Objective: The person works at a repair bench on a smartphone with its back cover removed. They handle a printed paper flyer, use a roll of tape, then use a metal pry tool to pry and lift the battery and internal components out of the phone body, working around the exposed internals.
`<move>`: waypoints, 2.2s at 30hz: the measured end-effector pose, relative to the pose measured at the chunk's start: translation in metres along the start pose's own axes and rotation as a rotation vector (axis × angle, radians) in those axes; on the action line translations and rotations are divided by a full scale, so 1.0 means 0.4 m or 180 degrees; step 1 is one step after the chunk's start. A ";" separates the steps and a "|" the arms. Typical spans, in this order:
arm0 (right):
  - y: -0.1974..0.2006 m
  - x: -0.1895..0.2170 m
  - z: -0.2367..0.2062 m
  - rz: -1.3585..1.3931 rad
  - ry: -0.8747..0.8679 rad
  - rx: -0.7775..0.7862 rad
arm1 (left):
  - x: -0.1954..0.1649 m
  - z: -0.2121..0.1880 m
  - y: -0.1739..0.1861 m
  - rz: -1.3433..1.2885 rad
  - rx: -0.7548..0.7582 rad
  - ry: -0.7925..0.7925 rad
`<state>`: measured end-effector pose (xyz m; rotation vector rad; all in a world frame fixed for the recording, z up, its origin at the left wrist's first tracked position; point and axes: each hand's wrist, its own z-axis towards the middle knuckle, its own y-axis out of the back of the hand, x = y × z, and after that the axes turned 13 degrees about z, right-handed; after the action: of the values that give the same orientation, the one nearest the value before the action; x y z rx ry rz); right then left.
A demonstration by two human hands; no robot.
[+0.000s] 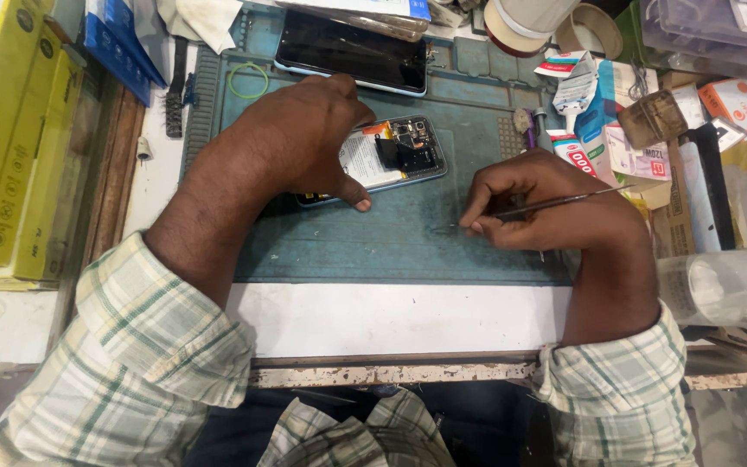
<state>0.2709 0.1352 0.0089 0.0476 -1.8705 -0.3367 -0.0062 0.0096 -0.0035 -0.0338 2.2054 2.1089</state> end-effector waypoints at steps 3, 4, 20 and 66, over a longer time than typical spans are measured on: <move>0.000 0.001 0.004 -0.0138 0.0005 0.0058 | -0.001 -0.002 0.001 -0.0035 -0.0006 0.0025; -0.001 0.000 0.008 -0.0113 0.0036 0.0098 | -0.002 -0.003 0.001 -0.0032 -0.0035 0.0019; -0.004 0.001 0.004 -0.0152 -0.0247 -0.0222 | 0.001 0.001 -0.005 0.0041 -0.0069 -0.0029; -0.001 -0.028 0.021 -0.0962 0.1075 -0.1439 | -0.006 0.002 -0.001 0.0061 0.0038 0.0007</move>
<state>0.2665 0.1388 -0.0040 0.0747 -1.4176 -0.8969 -0.0037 0.0101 -0.0037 -0.0144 2.2283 2.1065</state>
